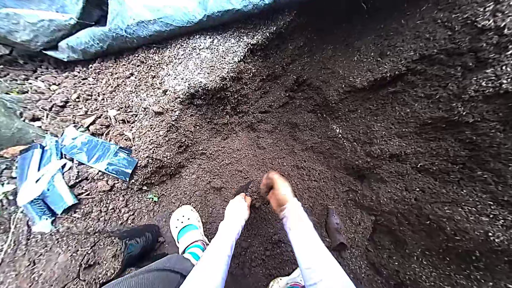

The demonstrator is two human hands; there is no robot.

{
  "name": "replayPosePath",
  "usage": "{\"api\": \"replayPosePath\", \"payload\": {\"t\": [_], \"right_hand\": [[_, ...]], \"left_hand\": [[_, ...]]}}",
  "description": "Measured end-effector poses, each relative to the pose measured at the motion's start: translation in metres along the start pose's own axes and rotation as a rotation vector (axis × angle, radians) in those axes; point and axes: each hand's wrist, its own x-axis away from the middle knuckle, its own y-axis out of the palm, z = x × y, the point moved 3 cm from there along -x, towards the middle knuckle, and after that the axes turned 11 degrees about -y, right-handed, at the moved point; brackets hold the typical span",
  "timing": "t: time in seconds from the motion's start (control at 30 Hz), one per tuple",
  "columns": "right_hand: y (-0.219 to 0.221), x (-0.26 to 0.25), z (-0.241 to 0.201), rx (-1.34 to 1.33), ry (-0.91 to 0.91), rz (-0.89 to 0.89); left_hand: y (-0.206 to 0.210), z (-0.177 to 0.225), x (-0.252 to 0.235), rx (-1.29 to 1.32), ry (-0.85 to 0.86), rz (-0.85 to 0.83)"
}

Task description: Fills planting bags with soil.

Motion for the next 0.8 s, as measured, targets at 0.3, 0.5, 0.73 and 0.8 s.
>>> {"api": "replayPosePath", "payload": {"t": [0.3, 0.5, 0.73, 0.8], "right_hand": [[0.011, 0.003, 0.032, 0.263, 0.07, -0.216], [-0.072, -0.005, -0.014, -0.172, -0.091, 0.203], [-0.137, 0.009, 0.023, 0.808, 0.241, -0.049], [-0.115, 0.016, 0.002, 0.621, 0.141, -0.069]], "left_hand": [[0.003, -0.001, 0.003, 0.057, 0.042, 0.016], [-0.02, 0.015, 0.011, -0.045, 0.269, 0.437], [0.028, 0.038, -0.031, -0.449, 0.862, 0.418], [0.017, 0.038, -0.028, -0.306, 0.917, 0.44]]}}
